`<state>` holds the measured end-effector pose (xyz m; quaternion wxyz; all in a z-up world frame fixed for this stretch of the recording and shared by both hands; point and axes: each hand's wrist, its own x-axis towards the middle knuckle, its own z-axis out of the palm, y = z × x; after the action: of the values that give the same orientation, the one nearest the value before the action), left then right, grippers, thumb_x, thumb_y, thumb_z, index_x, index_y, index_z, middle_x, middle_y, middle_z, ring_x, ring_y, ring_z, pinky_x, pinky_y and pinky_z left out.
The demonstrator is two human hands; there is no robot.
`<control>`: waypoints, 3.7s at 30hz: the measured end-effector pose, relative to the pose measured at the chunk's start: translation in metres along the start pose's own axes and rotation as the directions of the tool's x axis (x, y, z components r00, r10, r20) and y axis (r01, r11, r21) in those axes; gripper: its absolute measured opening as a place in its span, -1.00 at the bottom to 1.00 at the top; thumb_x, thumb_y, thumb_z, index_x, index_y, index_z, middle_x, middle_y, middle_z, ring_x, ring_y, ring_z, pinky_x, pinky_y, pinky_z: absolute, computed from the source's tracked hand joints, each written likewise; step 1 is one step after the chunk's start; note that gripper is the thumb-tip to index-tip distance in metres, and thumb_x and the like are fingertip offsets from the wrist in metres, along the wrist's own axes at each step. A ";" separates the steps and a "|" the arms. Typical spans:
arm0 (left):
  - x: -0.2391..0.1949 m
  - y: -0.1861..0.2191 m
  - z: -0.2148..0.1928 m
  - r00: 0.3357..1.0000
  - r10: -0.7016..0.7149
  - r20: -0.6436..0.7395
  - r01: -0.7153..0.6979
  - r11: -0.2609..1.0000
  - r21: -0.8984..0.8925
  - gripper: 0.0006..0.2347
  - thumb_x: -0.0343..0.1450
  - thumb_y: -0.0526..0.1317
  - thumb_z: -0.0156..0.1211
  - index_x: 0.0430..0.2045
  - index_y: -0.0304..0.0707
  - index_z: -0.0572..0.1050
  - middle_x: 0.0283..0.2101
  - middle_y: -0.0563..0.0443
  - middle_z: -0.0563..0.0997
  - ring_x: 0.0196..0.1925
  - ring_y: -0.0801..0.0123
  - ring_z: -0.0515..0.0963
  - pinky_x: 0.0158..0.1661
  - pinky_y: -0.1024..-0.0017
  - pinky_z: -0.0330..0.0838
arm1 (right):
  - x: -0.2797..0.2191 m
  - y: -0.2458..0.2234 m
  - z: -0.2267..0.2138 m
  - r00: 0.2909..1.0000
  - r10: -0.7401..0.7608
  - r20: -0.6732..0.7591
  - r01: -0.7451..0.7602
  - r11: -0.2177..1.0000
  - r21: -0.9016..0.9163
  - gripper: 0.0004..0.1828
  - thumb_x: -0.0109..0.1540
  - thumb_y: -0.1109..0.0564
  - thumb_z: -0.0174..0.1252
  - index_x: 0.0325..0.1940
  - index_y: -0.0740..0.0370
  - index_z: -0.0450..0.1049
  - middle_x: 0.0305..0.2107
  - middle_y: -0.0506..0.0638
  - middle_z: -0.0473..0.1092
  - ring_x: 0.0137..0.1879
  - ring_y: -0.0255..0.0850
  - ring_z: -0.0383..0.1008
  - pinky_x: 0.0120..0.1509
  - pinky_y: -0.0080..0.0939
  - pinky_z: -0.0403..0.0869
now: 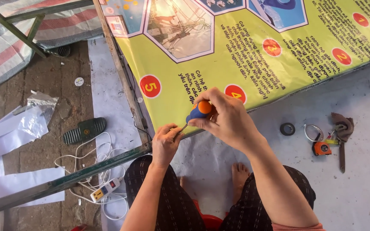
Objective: Assembling a banner by securing the printed material to a metal frame using a screwdriver to tuck edges and tighten fasteners.
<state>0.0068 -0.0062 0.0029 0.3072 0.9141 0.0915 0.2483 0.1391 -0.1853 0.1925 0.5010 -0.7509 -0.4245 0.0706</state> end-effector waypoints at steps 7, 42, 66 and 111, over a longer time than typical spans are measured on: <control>-0.001 0.001 0.000 1.000 0.026 -0.017 -0.025 0.999 0.043 -0.88 0.31 -0.25 0.47 -0.34 -0.09 0.68 -0.21 0.05 0.63 -0.18 0.14 0.65 -0.19 0.32 0.61 | 0.002 -0.007 0.004 0.994 -0.108 0.012 0.108 0.994 0.009 -0.57 0.11 0.28 0.43 0.02 0.22 0.48 -0.18 0.14 0.49 -0.40 -0.09 0.60 -0.41 -0.21 0.63; 0.001 0.005 -0.005 0.999 0.038 -0.004 -0.038 0.999 0.030 -0.90 0.33 -0.30 0.44 -0.35 -0.21 0.66 -0.21 0.00 0.61 -0.17 0.12 0.65 -0.20 0.29 0.62 | 0.003 -0.016 0.020 0.996 -0.072 0.061 0.070 0.997 0.035 -0.55 0.17 0.28 0.38 0.09 0.17 0.40 -0.26 0.17 0.42 -0.40 0.03 0.58 -0.40 -0.09 0.63; 0.005 0.005 -0.008 1.000 0.023 0.016 -0.023 0.999 -0.025 -0.90 0.33 -0.35 0.43 -0.34 -0.20 0.67 -0.20 -0.01 0.62 -0.12 0.08 0.68 -0.23 0.29 0.63 | 0.005 -0.034 0.007 0.988 -0.043 0.152 0.049 0.998 -0.030 -0.46 0.16 0.16 0.41 0.13 0.19 0.32 -0.18 0.27 0.43 -0.16 0.36 0.56 -0.14 0.25 0.58; 0.012 -0.008 -0.018 0.970 -0.115 0.214 0.177 0.938 -0.298 -0.86 0.38 -0.42 0.30 -0.24 -0.29 0.68 -0.15 -0.08 0.67 -0.17 -0.07 0.72 -0.18 0.21 0.60 | 0.009 0.003 0.032 0.997 -0.046 -0.067 0.036 0.988 -0.150 -0.51 0.16 0.04 0.44 0.00 0.20 0.32 -0.43 0.23 0.42 -0.36 0.16 0.58 -0.38 0.05 0.62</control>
<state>0.0072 0.0132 0.0153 0.4739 0.8638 0.0883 0.1463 0.1297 -0.1572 0.1779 0.4597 -0.7793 -0.4260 0.0018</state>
